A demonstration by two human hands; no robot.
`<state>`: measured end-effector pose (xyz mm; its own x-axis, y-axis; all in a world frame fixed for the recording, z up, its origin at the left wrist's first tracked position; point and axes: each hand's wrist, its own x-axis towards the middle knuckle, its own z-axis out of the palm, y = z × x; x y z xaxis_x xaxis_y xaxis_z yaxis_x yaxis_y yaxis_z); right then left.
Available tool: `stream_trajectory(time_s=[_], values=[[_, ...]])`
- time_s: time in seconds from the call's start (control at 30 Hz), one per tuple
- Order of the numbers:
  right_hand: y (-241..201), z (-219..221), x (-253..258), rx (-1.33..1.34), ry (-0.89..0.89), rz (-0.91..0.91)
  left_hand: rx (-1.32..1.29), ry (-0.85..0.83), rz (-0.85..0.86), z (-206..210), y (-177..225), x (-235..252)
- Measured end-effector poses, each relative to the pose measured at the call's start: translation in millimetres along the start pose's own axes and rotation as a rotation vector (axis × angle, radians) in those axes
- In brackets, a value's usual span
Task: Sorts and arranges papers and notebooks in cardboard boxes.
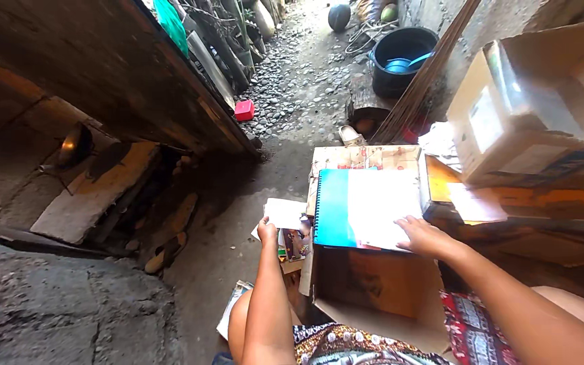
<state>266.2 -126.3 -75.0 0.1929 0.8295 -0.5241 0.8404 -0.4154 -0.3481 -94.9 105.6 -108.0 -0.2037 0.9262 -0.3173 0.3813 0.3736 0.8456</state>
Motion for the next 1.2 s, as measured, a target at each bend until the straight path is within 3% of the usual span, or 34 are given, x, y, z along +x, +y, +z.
stream_trajectory(time_s=[0.23, 0.37, 0.47, 0.57, 0.83, 1.0, 1.2], values=[[-2.6, 0.2, -4.9, -0.049, -0.034, 0.029, 0.236, -0.153, -0.317, -3.4, -39.1, 7.8], [-0.5, 2.2, -1.7, -0.084, -0.044, 0.043, 0.547, -0.264, -0.342, -11.0, -40.5, 4.1], [-0.4, 5.2, 3.3, -0.107, -0.061, 0.025, 0.678, -0.251, -0.292, -7.3, -34.2, 2.0], [-8.1, 3.8, 3.5, -0.160, -0.093, 0.021, 0.608, -0.198, -0.158, 2.6, -24.1, 1.2], [-13.1, -3.7, -1.7, -0.075, -0.016, -0.002, 0.486, -0.400, 0.113, 23.0, 24.2, -30.5], [-7.0, -30.0, -21.0, 0.039, 0.221, -0.009, 0.443, -0.539, 0.115, 38.0, 35.9, -60.7], [11.2, -51.2, -48.1, 0.226, 0.794, -0.070, 0.639, -0.626, 0.260, 67.3, 13.6, -68.7]])
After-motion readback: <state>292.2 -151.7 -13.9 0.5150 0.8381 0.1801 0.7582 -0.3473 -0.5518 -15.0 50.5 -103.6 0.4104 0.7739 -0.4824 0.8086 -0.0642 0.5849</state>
